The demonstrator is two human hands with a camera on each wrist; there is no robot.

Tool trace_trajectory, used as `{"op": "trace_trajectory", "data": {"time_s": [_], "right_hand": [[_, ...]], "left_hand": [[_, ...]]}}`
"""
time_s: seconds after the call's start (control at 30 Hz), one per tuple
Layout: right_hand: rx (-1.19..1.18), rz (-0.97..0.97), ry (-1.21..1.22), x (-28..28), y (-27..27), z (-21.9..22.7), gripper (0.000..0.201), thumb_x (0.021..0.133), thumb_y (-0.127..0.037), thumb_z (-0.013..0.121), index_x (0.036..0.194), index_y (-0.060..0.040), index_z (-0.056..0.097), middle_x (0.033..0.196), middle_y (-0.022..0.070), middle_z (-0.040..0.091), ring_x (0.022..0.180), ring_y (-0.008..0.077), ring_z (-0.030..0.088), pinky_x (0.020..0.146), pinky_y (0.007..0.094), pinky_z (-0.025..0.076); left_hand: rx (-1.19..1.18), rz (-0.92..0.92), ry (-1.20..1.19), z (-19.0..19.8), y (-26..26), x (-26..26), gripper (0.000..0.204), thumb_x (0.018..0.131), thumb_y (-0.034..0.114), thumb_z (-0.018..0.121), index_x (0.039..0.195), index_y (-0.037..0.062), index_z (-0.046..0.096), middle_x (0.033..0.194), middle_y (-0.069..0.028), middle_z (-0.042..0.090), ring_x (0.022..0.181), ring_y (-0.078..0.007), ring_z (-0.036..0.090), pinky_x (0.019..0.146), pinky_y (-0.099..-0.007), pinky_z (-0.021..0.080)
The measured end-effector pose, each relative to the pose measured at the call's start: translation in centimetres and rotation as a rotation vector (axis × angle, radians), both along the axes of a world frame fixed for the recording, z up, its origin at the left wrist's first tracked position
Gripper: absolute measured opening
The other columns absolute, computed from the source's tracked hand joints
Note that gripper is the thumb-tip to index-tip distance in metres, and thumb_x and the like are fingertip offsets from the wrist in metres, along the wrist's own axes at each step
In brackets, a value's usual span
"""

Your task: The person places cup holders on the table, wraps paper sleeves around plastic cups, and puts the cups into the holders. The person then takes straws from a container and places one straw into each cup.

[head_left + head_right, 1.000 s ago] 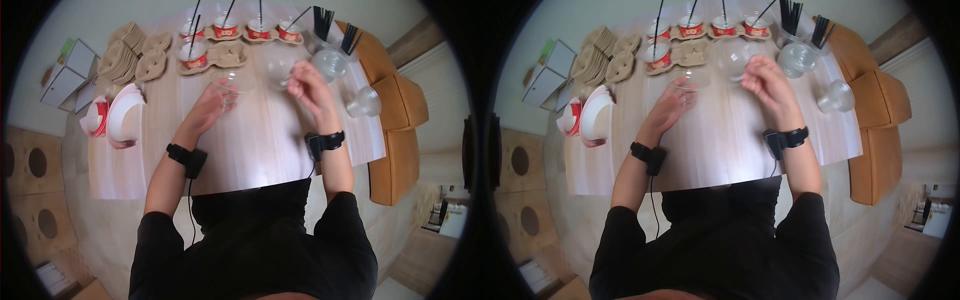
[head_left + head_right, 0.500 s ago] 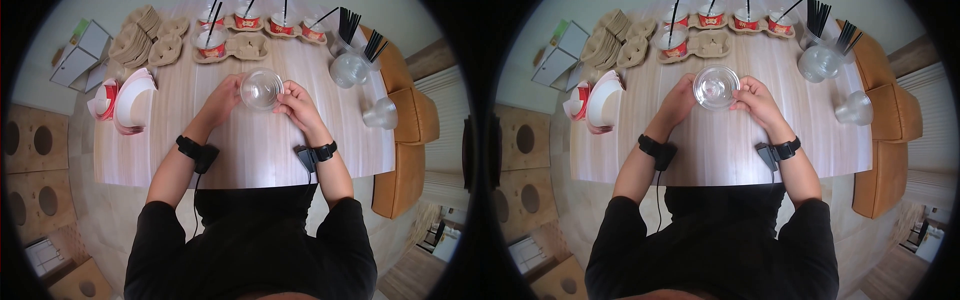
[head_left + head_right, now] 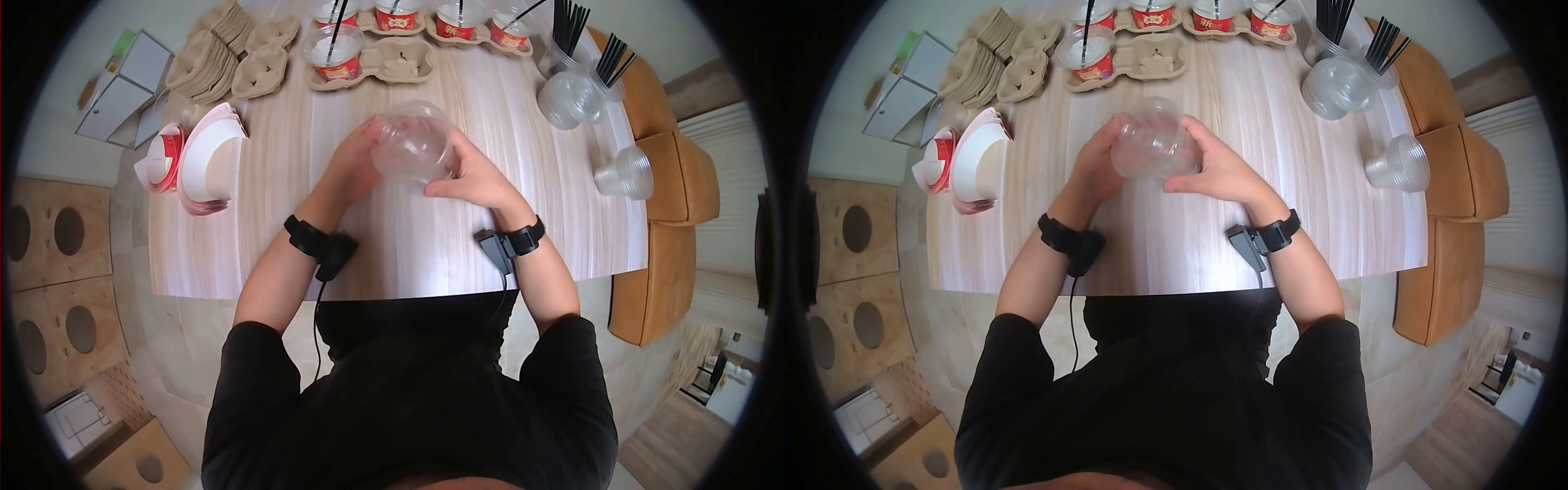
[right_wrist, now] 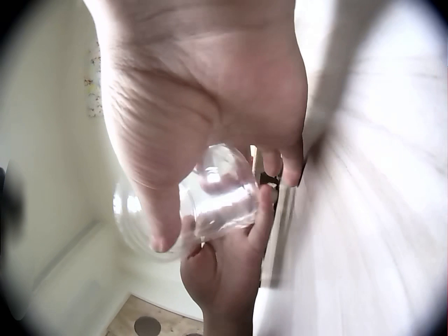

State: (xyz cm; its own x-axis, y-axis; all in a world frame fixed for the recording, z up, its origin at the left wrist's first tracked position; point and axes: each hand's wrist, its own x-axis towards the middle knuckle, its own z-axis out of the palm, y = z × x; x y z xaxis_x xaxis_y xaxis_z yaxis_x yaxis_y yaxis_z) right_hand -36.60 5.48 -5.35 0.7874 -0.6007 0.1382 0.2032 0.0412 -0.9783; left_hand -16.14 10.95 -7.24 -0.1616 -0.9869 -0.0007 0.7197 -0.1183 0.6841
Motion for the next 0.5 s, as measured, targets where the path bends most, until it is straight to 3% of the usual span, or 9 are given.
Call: {"op": "trace_trajectory", "data": {"time_s": [0.07, 0.17, 0.23, 0.33, 0.37, 0.43, 0.5], "right_hand": [[-0.124, -0.004, 0.066, 0.26, 0.37, 0.02, 0.08, 0.074, 0.002, 0.075, 0.14, -0.0046, 0.031, 0.134, 0.0094, 0.046, 0.125, 0.018, 0.045, 0.101, 0.0335, 0.041], [-0.043, -0.097, 0.147, 0.2, 0.3, 0.02, 0.081, 0.074, 0.001, 0.075, 0.141, -0.0046, 0.03, 0.13, 0.0088, 0.049, 0.116, 0.0174, 0.053, 0.095, 0.0303, 0.046], [-0.005, -0.1, 0.131, 0.02, 0.17, -0.64, 0.078, 0.075, -0.002, 0.076, 0.14, -0.0038, 0.032, 0.126, 0.0086, 0.051, 0.109, 0.0161, 0.055, 0.089, 0.0286, 0.048], [-0.049, -0.096, 0.17, -0.13, 0.07, -0.69, 0.071, 0.077, -0.009, 0.076, 0.137, -0.0021, 0.037, 0.115, 0.0081, 0.055, 0.097, 0.0133, 0.058, 0.079, 0.0258, 0.049], [-0.129, -0.086, 0.224, -0.07, 0.11, -0.58, 0.067, 0.079, -0.014, 0.076, 0.135, -0.0012, 0.041, 0.11, 0.0078, 0.057, 0.092, 0.0117, 0.058, 0.075, 0.0247, 0.049], [-0.107, -0.072, 0.262, 0.11, 0.4, -0.45, 0.063, 0.08, -0.017, 0.075, 0.132, -0.001, 0.044, 0.104, 0.0069, 0.059, 0.086, 0.0108, 0.059, 0.069, 0.024, 0.049], [-0.084, -0.06, 0.301, 0.3, 0.54, -0.18, 0.059, 0.081, -0.02, 0.074, 0.13, -0.0007, 0.047, 0.098, 0.0061, 0.06, 0.08, 0.0098, 0.059, 0.064, 0.0234, 0.048]], "left_hand": [[0.028, -0.057, 0.017, -0.12, -0.08, -0.02, 0.028, 0.1, 0.027, 0.042, 0.111, 0.0032, 0.051, 0.121, -0.0131, 0.056, 0.114, -0.0235, 0.054, 0.1, -0.0411, 0.042], [0.058, 0.01, -0.135, -0.46, -0.2, 0.08, 0.033, 0.1, 0.028, 0.042, 0.122, 0.004, 0.048, 0.126, -0.0122, 0.053, 0.119, -0.0226, 0.05, 0.101, -0.0393, 0.041], [0.027, 0.245, -0.431, 0.11, -0.24, -0.26, 0.037, 0.099, 0.03, 0.042, 0.126, 0.0042, 0.046, 0.132, -0.0102, 0.048, 0.126, -0.0206, 0.043, 0.103, -0.0368, 0.038], [0.023, 0.38, -0.527, 0.44, -0.6, -0.48, 0.042, 0.099, 0.032, 0.041, 0.13, 0.0032, 0.043, 0.136, -0.0086, 0.043, 0.128, -0.0187, 0.038, 0.106, -0.0366, 0.034], [0.027, 0.382, -0.528, 0.22, -0.63, -0.31, 0.042, 0.099, 0.032, 0.041, 0.13, 0.0032, 0.043, 0.136, -0.0086, 0.043, 0.128, -0.0187, 0.038, 0.106, -0.0366, 0.034], [-0.215, 0.25, -0.55, -0.15, -0.57, 0.02, 0.052, 0.098, 0.041, 0.041, 0.134, 0.0025, 0.04, 0.139, -0.009, 0.042, 0.129, -0.0199, 0.037, 0.108, -0.0386, 0.031], [-0.256, 0.158, -0.589, -0.07, -0.25, -0.16, 0.059, 0.096, 0.047, 0.041, 0.135, 0.0024, 0.039, 0.14, -0.0095, 0.04, 0.13, -0.0207, 0.037, 0.108, -0.0385, 0.029]]}}
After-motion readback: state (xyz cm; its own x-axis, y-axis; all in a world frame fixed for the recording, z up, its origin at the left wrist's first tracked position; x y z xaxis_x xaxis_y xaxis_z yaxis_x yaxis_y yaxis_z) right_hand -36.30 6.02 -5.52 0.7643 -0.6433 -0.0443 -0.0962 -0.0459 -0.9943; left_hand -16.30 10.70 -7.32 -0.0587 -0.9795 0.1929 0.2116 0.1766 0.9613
